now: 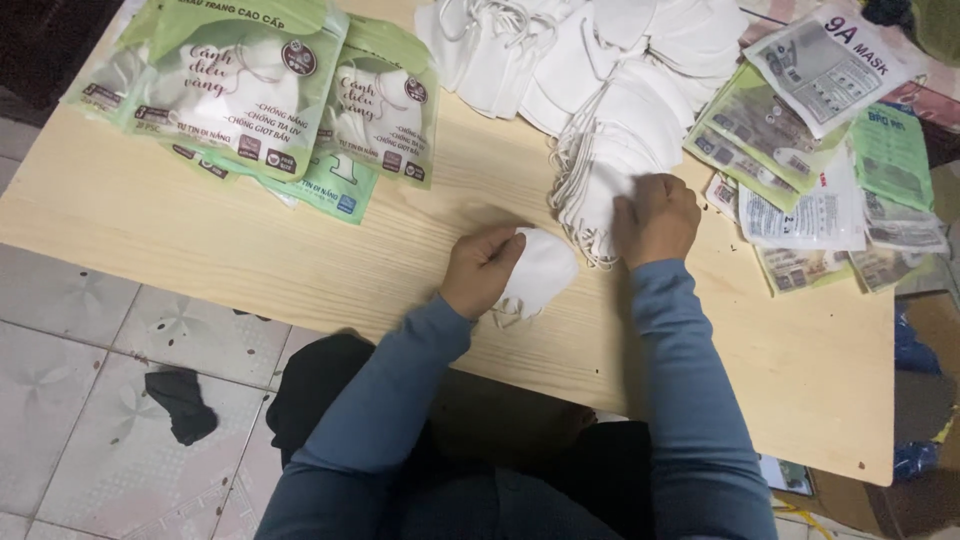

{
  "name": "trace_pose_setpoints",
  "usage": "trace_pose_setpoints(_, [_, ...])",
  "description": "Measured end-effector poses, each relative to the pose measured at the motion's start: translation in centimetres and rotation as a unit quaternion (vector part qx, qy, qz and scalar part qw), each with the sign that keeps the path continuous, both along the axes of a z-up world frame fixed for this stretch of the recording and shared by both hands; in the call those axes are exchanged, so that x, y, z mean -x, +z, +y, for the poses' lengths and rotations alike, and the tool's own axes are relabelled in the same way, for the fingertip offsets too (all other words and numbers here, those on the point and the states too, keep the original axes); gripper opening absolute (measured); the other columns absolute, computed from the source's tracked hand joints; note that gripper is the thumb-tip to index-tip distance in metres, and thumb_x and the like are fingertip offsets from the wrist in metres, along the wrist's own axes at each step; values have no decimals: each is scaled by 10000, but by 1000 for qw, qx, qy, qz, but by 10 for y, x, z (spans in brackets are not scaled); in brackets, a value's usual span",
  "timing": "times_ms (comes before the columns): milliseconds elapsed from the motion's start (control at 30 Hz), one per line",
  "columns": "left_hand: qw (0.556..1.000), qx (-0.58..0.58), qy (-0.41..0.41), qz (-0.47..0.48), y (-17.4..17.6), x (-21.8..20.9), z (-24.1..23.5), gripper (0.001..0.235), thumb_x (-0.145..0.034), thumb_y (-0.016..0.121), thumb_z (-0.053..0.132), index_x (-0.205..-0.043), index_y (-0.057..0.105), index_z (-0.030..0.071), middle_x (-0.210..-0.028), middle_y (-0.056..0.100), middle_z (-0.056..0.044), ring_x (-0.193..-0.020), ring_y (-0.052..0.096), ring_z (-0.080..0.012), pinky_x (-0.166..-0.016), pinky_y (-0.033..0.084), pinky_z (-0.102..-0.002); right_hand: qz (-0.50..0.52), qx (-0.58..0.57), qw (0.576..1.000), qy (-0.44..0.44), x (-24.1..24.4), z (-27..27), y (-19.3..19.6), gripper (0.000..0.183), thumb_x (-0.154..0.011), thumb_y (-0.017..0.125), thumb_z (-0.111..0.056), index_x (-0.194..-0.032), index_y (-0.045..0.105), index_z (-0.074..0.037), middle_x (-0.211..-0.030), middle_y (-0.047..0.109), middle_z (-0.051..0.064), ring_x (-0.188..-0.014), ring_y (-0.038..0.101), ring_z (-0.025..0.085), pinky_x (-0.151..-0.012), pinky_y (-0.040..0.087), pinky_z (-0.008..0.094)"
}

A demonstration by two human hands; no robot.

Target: Sorting and stacking white face masks on a wooden table for packaging

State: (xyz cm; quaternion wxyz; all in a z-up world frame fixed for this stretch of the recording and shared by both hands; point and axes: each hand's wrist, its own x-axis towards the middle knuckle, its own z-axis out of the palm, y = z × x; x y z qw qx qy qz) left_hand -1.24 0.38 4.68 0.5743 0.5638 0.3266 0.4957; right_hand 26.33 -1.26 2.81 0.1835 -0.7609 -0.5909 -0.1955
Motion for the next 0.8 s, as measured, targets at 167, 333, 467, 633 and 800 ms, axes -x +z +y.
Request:
trace_pose_setpoints(167, [1000,-10,21,1,-11,-1,2,179,-1007,625,107,-994,761,-8,-717,718,-151,-732,630,-119,-581,530,-269,287,-95,943,140,-26,-18,-8,193,-936,853,-136,-1005,678,-94,-868,650,51,-848,677,235,-792,538,344])
trace_pose_setpoints(333, [998,-44,46,25,-19,-3,2,210,-1029,589,90,-1092,731,-51,-846,746,-243,-865,697,-190,-655,584,-342,587,-22,799,133,-1,-47,25,218,-873,848,-51,-986,662,-60,-674,609,-22,-641,615,77,-629,526,173])
trace_pose_setpoints(467, [1000,14,4,3,-38,-3,6,224,-1044,585,122,-1093,733,-39,-888,757,-205,-857,672,-169,-713,593,-360,695,25,701,160,41,-53,27,182,-823,815,-3,-925,665,-20,-654,639,26,-589,665,121,-574,559,222])
trace_pose_setpoints(633, [999,36,-11,3,-5,-3,1,212,-1040,578,124,-1074,729,-19,-840,729,-120,-885,603,-116,-737,556,-305,742,64,637,201,38,-48,-17,193,-794,818,3,-891,652,16,-629,619,16,-565,686,134,-546,577,228])
trace_pose_setpoints(800, [997,64,-37,-21,-28,-3,2,237,-1052,584,156,-1096,735,-21,-924,753,-155,-925,623,-134,-814,569,-349,710,70,678,180,41,-41,-25,211,-824,847,-52,-909,668,19,-616,612,37,-555,673,132,-547,576,223])
